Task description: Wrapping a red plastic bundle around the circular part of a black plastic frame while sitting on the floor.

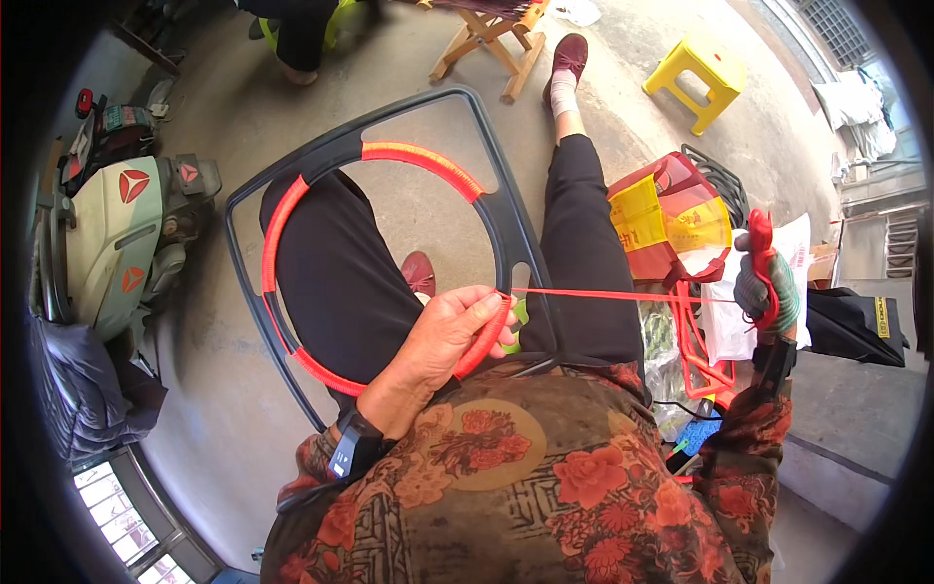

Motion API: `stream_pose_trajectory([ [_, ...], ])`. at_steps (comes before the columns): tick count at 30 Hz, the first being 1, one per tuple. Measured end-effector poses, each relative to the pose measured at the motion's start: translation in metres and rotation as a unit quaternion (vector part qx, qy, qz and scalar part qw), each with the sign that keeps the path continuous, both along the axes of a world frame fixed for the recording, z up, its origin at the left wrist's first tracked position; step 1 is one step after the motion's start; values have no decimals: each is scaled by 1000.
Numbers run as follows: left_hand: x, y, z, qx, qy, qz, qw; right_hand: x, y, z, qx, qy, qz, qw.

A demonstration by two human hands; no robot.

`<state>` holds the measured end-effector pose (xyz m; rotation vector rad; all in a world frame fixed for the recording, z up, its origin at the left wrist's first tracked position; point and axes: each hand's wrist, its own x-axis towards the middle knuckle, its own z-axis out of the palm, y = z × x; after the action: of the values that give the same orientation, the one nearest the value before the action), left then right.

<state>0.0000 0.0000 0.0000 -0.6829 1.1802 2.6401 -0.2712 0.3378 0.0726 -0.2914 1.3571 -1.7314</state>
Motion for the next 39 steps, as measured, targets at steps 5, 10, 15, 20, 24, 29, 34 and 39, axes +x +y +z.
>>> stream_pose_trajectory([
  [5,-1,5,4,37,3,73,997,-4,-5,-4,228,153,71,959],
  [10,-11,6,9,-5,3,76,997,-58,-25,-73,265,182,-149,935],
  [15,-4,4,13,-78,0,113,991,16,-170,-9,335,532,-69,775],
  [20,-7,14,1,-346,20,113,931,82,-255,6,97,838,73,532],
  [24,-3,23,-14,-312,31,135,940,112,-289,-9,15,906,187,380],
  [29,1,24,4,-392,39,118,911,122,-279,-1,17,851,342,398],
  [34,-1,16,-5,-274,20,56,960,103,-241,15,0,754,159,638],
  [39,-5,13,-9,-81,80,55,992,111,-192,9,43,743,248,621],
])
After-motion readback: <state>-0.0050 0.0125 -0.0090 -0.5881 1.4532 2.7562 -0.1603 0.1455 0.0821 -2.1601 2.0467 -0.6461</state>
